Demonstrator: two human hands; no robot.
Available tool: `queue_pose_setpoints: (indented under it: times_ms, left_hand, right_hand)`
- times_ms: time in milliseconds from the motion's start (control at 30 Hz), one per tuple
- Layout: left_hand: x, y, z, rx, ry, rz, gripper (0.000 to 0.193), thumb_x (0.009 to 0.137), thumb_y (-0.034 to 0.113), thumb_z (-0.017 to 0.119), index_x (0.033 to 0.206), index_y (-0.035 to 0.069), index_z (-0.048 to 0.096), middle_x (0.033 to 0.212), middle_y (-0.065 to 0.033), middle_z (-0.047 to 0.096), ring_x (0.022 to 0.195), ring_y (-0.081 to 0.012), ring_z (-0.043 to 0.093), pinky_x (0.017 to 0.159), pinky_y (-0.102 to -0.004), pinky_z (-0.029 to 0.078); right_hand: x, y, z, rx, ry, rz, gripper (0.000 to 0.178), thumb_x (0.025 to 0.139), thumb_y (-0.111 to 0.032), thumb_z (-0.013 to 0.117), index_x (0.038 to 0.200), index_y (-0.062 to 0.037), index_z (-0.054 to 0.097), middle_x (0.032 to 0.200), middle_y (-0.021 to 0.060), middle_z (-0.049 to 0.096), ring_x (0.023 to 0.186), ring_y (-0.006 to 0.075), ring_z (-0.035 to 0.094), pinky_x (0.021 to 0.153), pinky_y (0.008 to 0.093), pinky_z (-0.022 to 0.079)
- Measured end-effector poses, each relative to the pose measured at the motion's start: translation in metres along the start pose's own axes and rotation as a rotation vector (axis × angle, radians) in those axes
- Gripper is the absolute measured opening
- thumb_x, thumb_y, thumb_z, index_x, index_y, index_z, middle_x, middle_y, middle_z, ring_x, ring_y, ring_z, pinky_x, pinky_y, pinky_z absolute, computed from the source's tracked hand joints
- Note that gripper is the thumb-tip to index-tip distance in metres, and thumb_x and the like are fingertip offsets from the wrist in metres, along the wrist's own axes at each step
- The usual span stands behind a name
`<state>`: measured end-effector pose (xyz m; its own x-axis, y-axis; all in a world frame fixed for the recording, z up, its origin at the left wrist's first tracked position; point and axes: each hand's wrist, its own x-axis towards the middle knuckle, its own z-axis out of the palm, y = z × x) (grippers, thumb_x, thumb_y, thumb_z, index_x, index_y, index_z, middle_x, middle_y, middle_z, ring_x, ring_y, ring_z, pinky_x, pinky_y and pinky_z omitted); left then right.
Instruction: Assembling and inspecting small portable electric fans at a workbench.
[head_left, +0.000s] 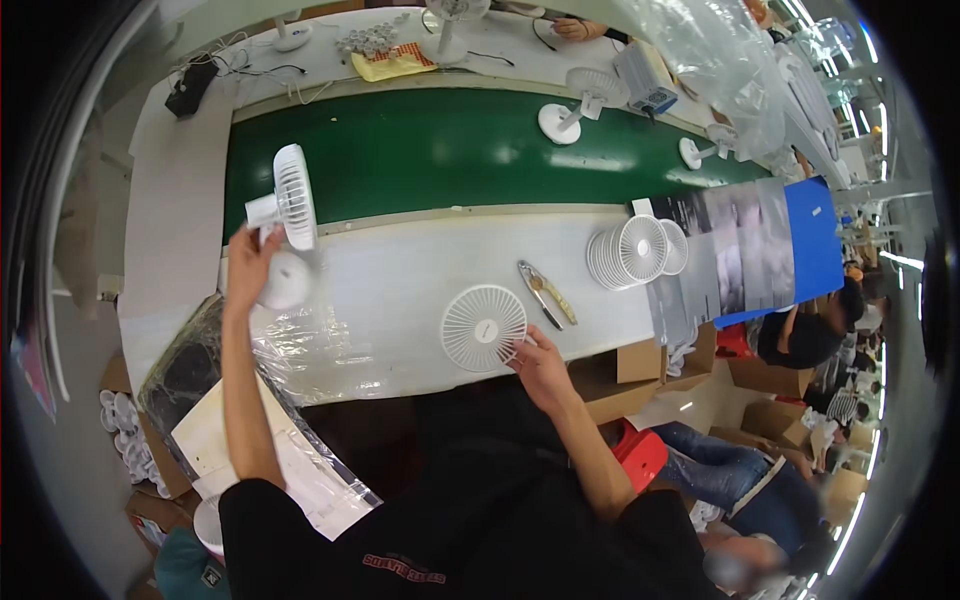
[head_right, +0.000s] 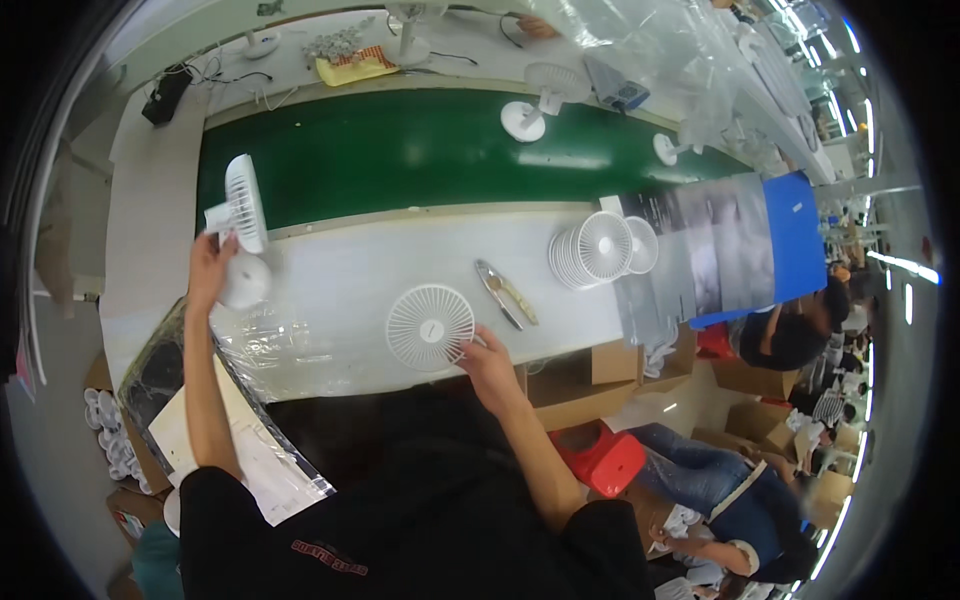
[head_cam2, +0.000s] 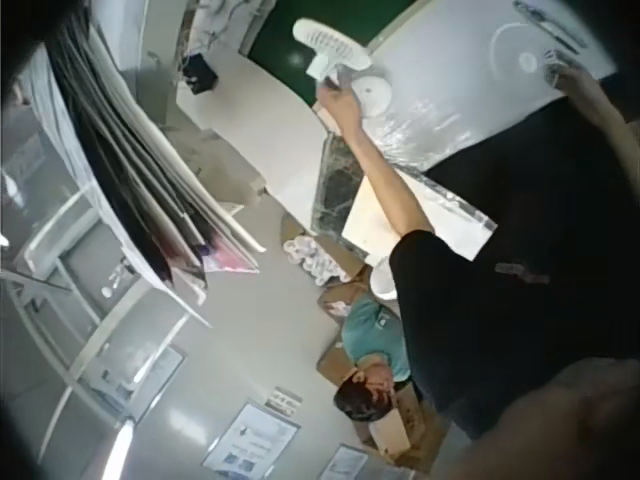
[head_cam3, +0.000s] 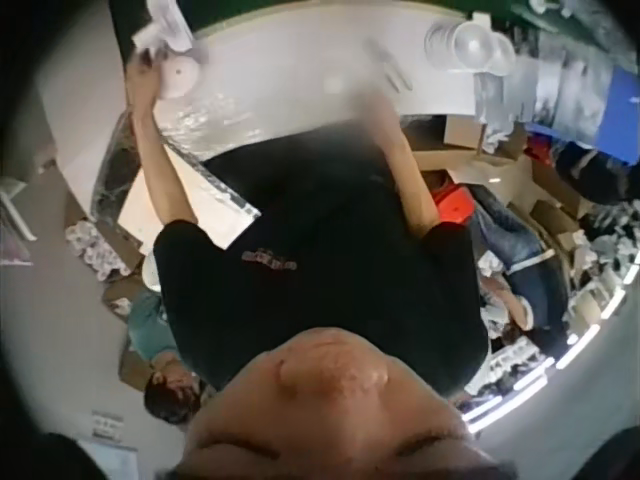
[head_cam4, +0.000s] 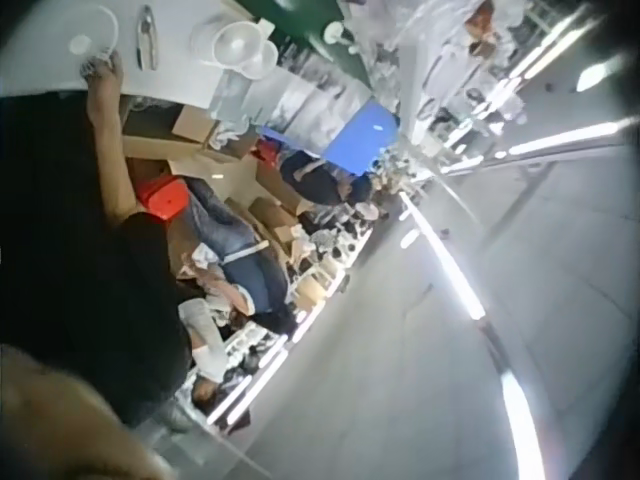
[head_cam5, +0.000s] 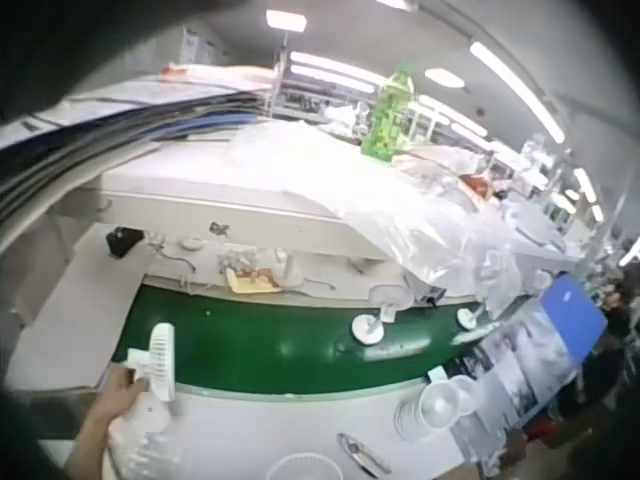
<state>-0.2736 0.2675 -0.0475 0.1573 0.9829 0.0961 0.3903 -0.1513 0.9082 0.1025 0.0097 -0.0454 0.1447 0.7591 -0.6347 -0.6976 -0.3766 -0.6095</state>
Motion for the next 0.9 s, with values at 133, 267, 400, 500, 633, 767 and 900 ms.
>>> queue_pose_setpoints:
  times_ms: [133, 267, 400, 500, 633, 767, 900]
  left_hand:
    - [-0.107, 0.075, 0.049, -0.686, 0.169, -0.465, 0.027, 0.094, 0.010, 0.057, 0.116, -0.003, 0.053, 0.091, -0.0143, 0.063, 0.072, -0.0154, 0.059, 0.064, -0.0259, 0.051]
    - [-0.177, 0.122, 0.109, -1.335, -0.032, -0.612, 0.026, 0.097, 0.019, 0.050, 0.114, -0.001, 0.052, 0.079, -0.0094, 0.058, 0.053, -0.0098, 0.047, 0.046, -0.0221, 0.041]
    - [-0.214, 0.169, 0.152, -1.506, -0.211, -0.789, 0.021, 0.098, 0.010, 0.050, 0.117, 0.002, 0.050, 0.082, -0.0087, 0.057, 0.058, -0.0097, 0.046, 0.045, -0.0213, 0.037]
    - [-0.229, 0.186, 0.177, -1.582, -0.236, -0.783, 0.018, 0.098, 0.009, 0.048, 0.115, 0.003, 0.050, 0.081, -0.0088, 0.056, 0.058, -0.0101, 0.045, 0.045, -0.0211, 0.035]
    - [-0.228, 0.209, 0.202, -1.627, -0.330, -0.802, 0.014, 0.099, 0.008, 0.045, 0.112, 0.004, 0.050, 0.081, -0.0092, 0.054, 0.059, -0.0106, 0.044, 0.046, -0.0207, 0.033]
    - [-0.224, 0.230, 0.212, -1.530, -0.387, -0.830, 0.012, 0.100, 0.006, 0.043, 0.111, 0.004, 0.049, 0.081, -0.0099, 0.053, 0.059, -0.0112, 0.043, 0.046, -0.0205, 0.032]
    - [-0.222, 0.229, 0.220, -1.615, -0.471, -0.834, 0.012, 0.100, 0.006, 0.042, 0.111, 0.004, 0.047, 0.083, -0.0103, 0.052, 0.059, -0.0115, 0.043, 0.047, -0.0213, 0.033]
  right_hand:
    - [-0.036, -0.055, 0.019, 0.061, -0.166, -0.051, 0.031, 0.091, 0.001, 0.048, 0.121, -0.0011, 0.056, 0.108, 0.0104, 0.062, 0.099, 0.0191, 0.060, 0.088, 0.0291, 0.047]
    - [-0.056, -0.095, 0.047, 0.020, -0.280, -0.068, 0.036, 0.092, 0.003, 0.046, 0.126, -0.0019, 0.055, 0.109, 0.0093, 0.061, 0.102, 0.0189, 0.058, 0.089, 0.0300, 0.045]
    - [-0.075, -0.140, 0.065, -0.495, -0.518, -0.256, 0.037, 0.091, 0.003, 0.047, 0.125, -0.0014, 0.059, 0.114, 0.0095, 0.059, 0.102, 0.0189, 0.056, 0.089, 0.0295, 0.044]
    - [-0.067, -0.149, 0.068, -0.761, -0.607, -0.537, 0.037, 0.090, 0.003, 0.048, 0.125, -0.0018, 0.059, 0.119, 0.0105, 0.058, 0.104, 0.0203, 0.056, 0.092, 0.0294, 0.042]
    - [-0.068, -0.152, 0.066, -1.024, -0.566, -0.866, 0.037, 0.089, 0.002, 0.049, 0.124, -0.0031, 0.060, 0.127, 0.0117, 0.056, 0.109, 0.0226, 0.054, 0.096, 0.0300, 0.040]
    - [-0.074, -0.146, 0.058, -1.048, -0.342, -0.918, 0.038, 0.088, 0.001, 0.050, 0.124, -0.0060, 0.062, 0.134, 0.0120, 0.051, 0.116, 0.0255, 0.051, 0.097, 0.0322, 0.041]
    - [-0.074, -0.150, 0.045, -1.153, -0.529, -1.018, 0.052, 0.081, -0.016, 0.069, 0.131, -0.0079, 0.057, 0.142, 0.0161, 0.042, 0.123, 0.0329, 0.047, 0.100, 0.0395, 0.040]
